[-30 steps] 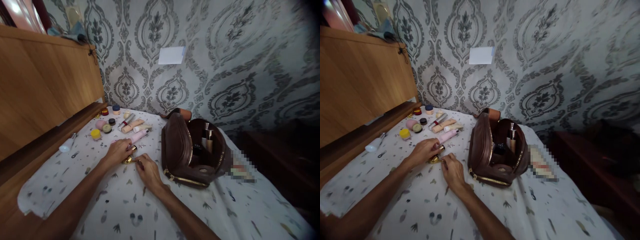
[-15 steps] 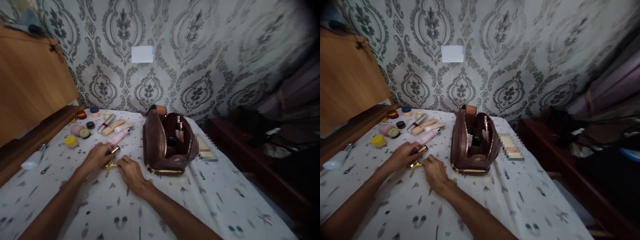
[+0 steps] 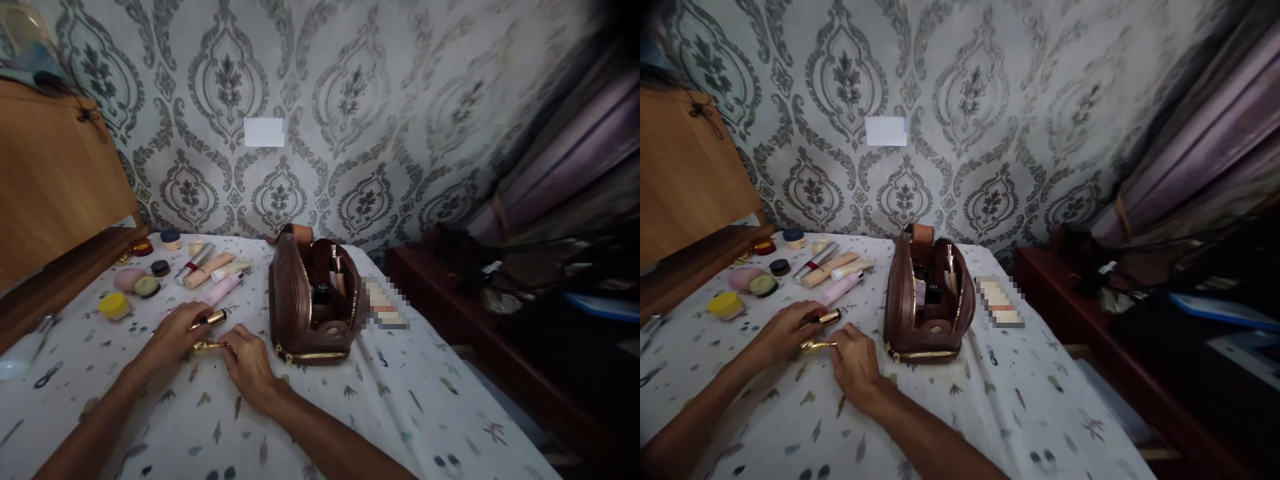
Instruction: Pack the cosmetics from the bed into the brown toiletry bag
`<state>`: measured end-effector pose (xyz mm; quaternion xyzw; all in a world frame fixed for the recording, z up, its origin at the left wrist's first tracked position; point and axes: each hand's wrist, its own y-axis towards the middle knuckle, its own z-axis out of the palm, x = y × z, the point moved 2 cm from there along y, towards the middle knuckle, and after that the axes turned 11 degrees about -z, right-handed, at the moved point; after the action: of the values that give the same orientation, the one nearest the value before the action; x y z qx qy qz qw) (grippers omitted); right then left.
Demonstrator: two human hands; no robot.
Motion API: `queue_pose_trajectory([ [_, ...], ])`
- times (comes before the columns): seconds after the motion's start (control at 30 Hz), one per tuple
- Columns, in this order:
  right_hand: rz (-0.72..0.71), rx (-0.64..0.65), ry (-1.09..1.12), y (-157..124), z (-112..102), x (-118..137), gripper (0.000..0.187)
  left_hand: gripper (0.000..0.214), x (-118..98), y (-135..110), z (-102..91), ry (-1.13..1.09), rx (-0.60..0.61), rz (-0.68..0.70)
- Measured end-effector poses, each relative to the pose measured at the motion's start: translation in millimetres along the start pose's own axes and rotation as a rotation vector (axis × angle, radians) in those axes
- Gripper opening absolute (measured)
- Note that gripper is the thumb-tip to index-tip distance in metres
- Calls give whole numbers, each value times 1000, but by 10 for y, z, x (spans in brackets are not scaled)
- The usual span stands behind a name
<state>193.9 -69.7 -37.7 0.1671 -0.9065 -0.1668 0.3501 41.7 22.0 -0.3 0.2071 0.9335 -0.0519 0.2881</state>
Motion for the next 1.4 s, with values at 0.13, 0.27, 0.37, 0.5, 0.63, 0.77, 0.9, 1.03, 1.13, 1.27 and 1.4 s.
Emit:
queue_pose_trajectory([
  [0.13,10,-16,7,-12,5,-6,21,31,33,6,-3,-5,-16,3],
  [0.27,22,-63,52,-5,6,-35,22,26,54,16,-5,-23,-41,32],
  [0.37,32,-107,119,6,-14,-58,21,28,20,13,-23,-49,-82,54],
  [0.5,78,-177,230,33,-29,-110,19,33,-60,-2,-89,-98,-118,96],
  [0.63,119,-208,316,62,-14,-167,16,42,-87,-5,-159,-222,-86,71],
  [0.77,135,-215,344,63,-12,-176,17,37,-116,-30,-175,-318,22,59],
  [0.9,132,-220,353,66,-8,-170,18,31,-162,-58,-147,-348,92,62],
  [1.03,141,-227,354,72,7,-168,16,28,-187,-66,-119,-349,127,59],
  [1.13,152,-234,362,59,18,-156,16,26,-170,-65,-113,-400,137,53],
  [1.27,173,-256,341,35,23,-162,16,31,-115,-28,-113,-511,125,22],
  [1.4,180,-277,370,30,4,-176,19,35,-149,-10,-160,-597,114,-18],
])
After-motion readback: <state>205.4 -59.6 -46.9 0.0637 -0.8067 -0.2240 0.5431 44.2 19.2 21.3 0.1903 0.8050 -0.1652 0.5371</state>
